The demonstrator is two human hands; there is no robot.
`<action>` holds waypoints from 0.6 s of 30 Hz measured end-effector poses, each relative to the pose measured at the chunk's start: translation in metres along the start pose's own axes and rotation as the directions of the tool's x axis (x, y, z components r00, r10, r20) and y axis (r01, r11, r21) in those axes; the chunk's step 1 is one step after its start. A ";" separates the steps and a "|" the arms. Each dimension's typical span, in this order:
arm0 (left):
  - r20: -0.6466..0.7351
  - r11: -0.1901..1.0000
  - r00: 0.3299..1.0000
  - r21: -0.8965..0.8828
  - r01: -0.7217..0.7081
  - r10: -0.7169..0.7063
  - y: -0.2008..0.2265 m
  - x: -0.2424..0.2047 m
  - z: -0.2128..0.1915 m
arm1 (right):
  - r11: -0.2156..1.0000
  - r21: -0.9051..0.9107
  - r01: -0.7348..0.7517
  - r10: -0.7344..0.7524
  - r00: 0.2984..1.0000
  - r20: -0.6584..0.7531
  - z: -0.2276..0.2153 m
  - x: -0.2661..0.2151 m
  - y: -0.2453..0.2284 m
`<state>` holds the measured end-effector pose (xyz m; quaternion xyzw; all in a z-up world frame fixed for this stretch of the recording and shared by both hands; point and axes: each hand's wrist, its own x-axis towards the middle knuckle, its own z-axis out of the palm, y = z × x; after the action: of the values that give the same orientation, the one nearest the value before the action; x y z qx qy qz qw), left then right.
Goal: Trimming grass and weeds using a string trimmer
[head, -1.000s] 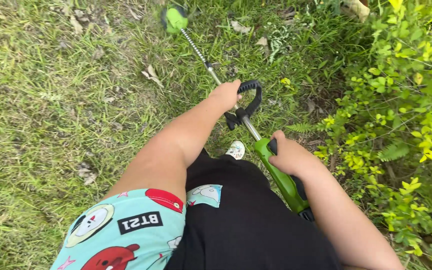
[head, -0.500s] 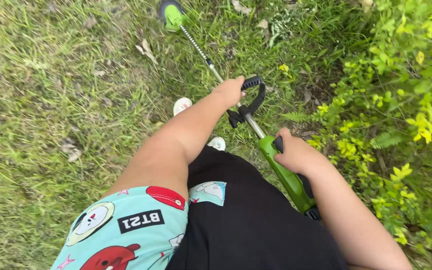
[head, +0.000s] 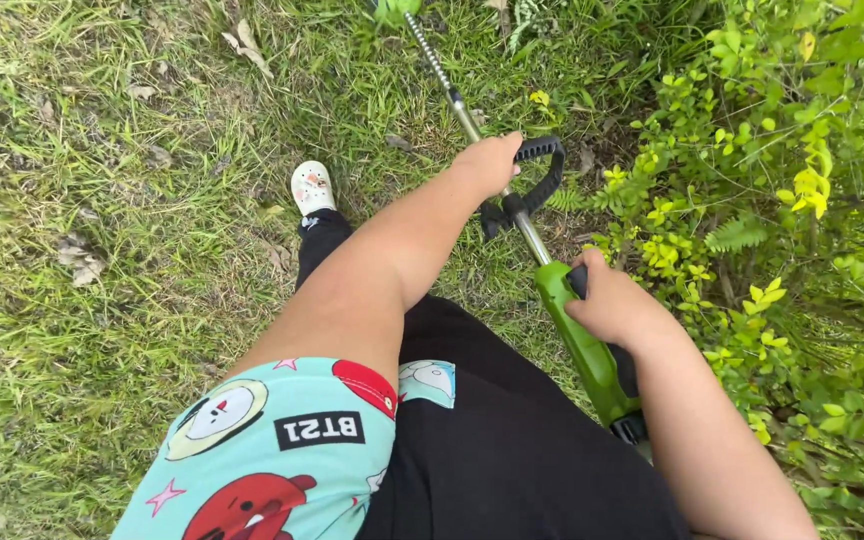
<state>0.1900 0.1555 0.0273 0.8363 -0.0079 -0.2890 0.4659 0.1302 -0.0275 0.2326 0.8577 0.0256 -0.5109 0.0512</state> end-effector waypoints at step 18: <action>-0.091 0.976 0.977 0.091 0.198 -0.190 -0.090 -0.065 -0.097 | 0.976 -0.146 0.162 -0.158 0.987 0.036 -0.031 0.011 -0.120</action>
<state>0.1604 0.2995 0.0263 0.8663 0.0787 -0.2979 0.3932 0.1514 0.0951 0.2302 0.8403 0.1318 -0.5206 0.0739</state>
